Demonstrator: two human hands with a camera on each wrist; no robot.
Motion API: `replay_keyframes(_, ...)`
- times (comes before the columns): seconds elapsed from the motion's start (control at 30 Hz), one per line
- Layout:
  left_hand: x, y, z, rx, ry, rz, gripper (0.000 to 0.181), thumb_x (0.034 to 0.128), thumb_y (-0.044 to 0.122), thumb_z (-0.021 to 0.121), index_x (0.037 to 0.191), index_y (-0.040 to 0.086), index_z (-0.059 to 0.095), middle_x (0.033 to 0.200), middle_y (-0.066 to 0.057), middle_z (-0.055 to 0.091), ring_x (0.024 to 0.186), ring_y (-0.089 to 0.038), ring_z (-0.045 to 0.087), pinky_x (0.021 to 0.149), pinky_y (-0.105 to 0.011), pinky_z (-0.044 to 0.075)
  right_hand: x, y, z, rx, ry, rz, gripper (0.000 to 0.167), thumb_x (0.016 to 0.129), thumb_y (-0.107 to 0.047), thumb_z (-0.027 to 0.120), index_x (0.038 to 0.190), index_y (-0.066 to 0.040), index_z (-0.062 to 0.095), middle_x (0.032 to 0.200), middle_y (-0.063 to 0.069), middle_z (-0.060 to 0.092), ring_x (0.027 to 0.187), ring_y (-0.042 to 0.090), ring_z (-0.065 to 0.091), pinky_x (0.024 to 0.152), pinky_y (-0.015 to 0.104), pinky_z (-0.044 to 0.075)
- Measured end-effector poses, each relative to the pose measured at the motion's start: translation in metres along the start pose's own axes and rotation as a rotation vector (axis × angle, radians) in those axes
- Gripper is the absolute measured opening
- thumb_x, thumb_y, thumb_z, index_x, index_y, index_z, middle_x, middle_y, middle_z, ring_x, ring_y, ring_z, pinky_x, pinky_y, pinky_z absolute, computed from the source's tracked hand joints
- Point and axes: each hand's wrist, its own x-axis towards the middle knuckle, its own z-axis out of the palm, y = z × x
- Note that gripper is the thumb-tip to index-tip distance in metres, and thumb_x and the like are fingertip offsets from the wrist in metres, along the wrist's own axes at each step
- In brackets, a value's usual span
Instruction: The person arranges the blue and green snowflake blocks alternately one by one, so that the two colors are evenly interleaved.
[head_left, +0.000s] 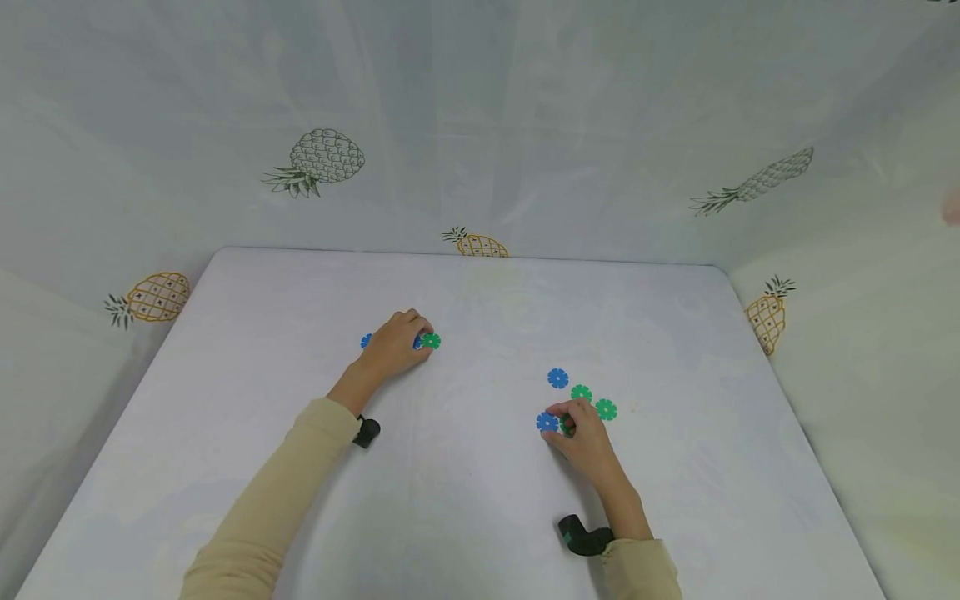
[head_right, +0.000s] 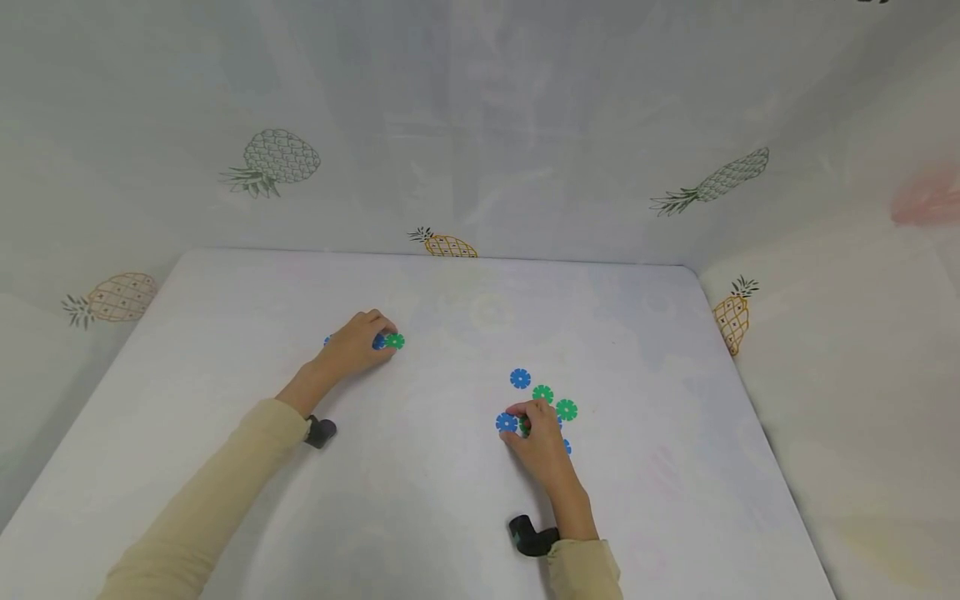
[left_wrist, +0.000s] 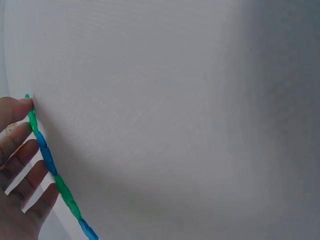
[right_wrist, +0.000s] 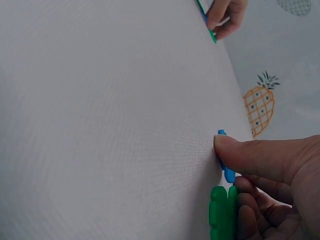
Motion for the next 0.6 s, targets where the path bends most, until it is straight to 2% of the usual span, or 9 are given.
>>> replay_keyframes(0.43, 0.0009, 0.0044, -0.0020, 0.011, -0.021, -0.025, 0.030, 0.0850, 0.023, 0.065, 0.110, 0.008, 0.060, 0.110, -0.009, 0.056, 0.109, -0.028, 0.049, 0.094, -0.040, 0.044, -0.0010, -0.0016, -0.0001, -0.016, 0.000, 0.001, 0.028, 0.078, -0.005, 0.072, 0.104, -0.002, 0.061, 0.100, 0.011, 0.051, 0.087, 0.019, 0.045, 0.075, 0.031, 0.042)
replay_keyframes(0.6, 0.0009, 0.0045, -0.0022, 0.007, -0.023, -0.030, 0.029, 0.0849, 0.022, 0.066, 0.110, 0.008, 0.061, 0.110, -0.009, 0.056, 0.109, -0.028, 0.049, 0.094, -0.040, 0.044, -0.0009, -0.0053, -0.0005, -0.035, 0.008, 0.003, 0.023, 0.080, -0.005, 0.070, 0.101, -0.004, 0.061, 0.099, 0.011, 0.052, 0.090, 0.020, 0.047, 0.078, 0.035, 0.045)
